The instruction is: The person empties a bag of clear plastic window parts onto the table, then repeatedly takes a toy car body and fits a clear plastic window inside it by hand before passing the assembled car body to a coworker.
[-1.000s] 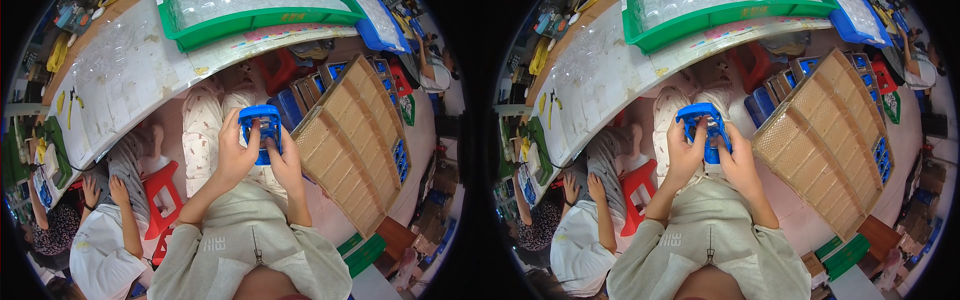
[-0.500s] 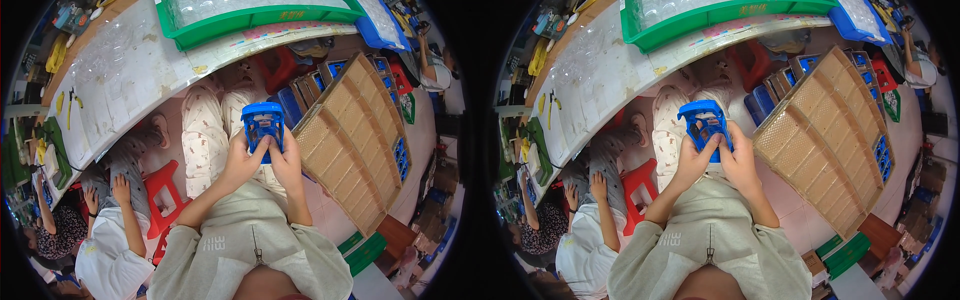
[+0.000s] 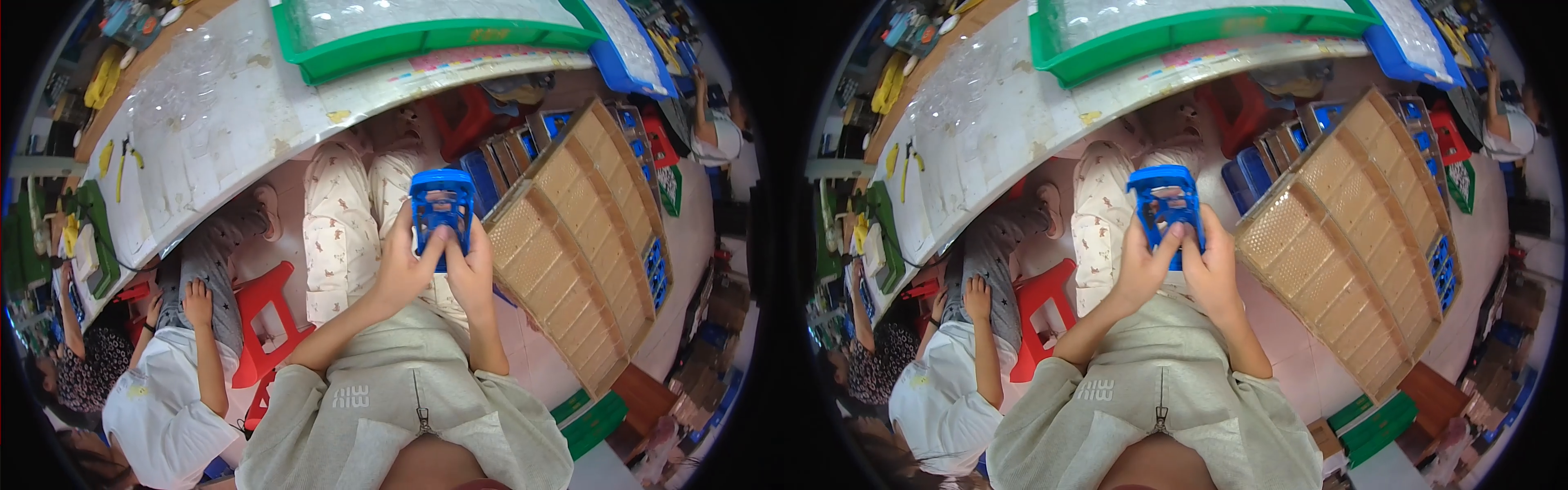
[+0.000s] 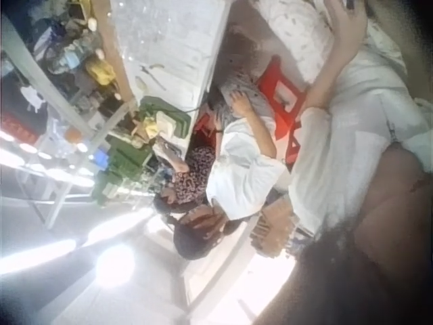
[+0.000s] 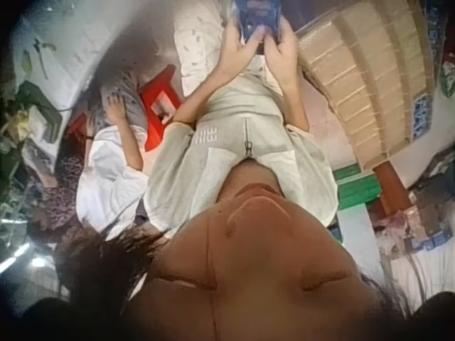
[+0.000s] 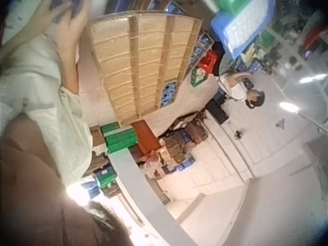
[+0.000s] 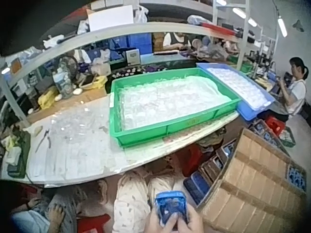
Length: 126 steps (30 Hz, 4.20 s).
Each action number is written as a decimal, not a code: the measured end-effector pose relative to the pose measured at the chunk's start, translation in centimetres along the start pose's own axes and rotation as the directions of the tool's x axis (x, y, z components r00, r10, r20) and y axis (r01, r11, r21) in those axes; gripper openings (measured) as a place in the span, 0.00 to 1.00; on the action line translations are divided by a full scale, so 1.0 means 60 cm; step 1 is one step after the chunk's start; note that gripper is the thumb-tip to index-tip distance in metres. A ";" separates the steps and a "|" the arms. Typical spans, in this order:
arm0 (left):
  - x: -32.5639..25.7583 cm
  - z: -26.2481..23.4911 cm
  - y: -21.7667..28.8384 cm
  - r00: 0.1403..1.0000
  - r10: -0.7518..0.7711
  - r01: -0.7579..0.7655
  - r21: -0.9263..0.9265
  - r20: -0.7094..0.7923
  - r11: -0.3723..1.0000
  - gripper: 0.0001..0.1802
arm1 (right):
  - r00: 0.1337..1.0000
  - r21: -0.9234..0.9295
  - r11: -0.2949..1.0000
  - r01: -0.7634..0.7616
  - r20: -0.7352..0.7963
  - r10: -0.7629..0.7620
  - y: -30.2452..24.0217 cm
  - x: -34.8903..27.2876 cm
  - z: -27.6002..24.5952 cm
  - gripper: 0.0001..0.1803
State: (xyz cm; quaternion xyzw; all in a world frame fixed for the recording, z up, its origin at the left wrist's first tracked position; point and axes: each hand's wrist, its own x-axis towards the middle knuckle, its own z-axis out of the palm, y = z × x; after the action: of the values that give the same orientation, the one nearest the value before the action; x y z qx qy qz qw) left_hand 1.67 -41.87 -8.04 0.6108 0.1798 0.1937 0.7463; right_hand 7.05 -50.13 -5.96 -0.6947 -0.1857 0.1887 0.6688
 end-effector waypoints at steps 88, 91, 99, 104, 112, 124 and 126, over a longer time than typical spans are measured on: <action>0.136 -0.260 0.028 0.766 0.599 -0.351 0.933 0.235 0.083 0.19 | 0.734 0.211 0.972 0.099 -0.675 0.072 0.123 -0.006 -0.901 0.26; 0.127 -0.259 0.019 0.769 0.578 -0.393 0.915 0.274 0.089 0.19 | 0.745 0.340 0.908 0.245 -0.666 0.049 0.095 -0.033 -0.839 0.26; 0.082 -0.229 -0.019 0.723 0.508 -0.537 0.844 0.468 -0.013 0.20 | 0.912 0.886 0.284 0.366 -0.280 -0.301 -0.019 -0.006 -0.423 0.37; 0.043 -0.203 -0.048 0.741 0.307 -0.652 0.750 0.597 0.113 0.24 | 0.885 0.984 0.176 -0.019 0.099 -0.455 -0.011 0.009 -0.311 0.46; 0.008 -0.149 -0.005 0.705 0.483 -0.675 0.701 0.519 0.230 0.20 | 0.881 0.827 0.554 -0.101 0.332 -0.336 0.026 -0.031 -0.149 0.41; -0.041 -0.087 0.040 0.589 0.755 -0.701 0.647 0.289 0.299 0.18 | 0.964 0.837 0.495 -0.232 0.267 0.000 0.016 -0.064 -0.046 0.43; -0.055 -0.067 0.049 0.535 0.762 -0.763 0.597 0.365 0.249 0.18 | 0.964 0.826 0.521 -0.215 0.265 -0.022 0.008 -0.062 -0.033 0.38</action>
State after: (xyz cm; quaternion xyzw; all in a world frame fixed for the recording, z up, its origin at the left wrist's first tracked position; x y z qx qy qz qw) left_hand -3.39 -39.63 -5.79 0.8514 -0.0797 0.4450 0.2658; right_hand 4.84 -53.76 -6.31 -0.2619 -0.1113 0.3754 0.8821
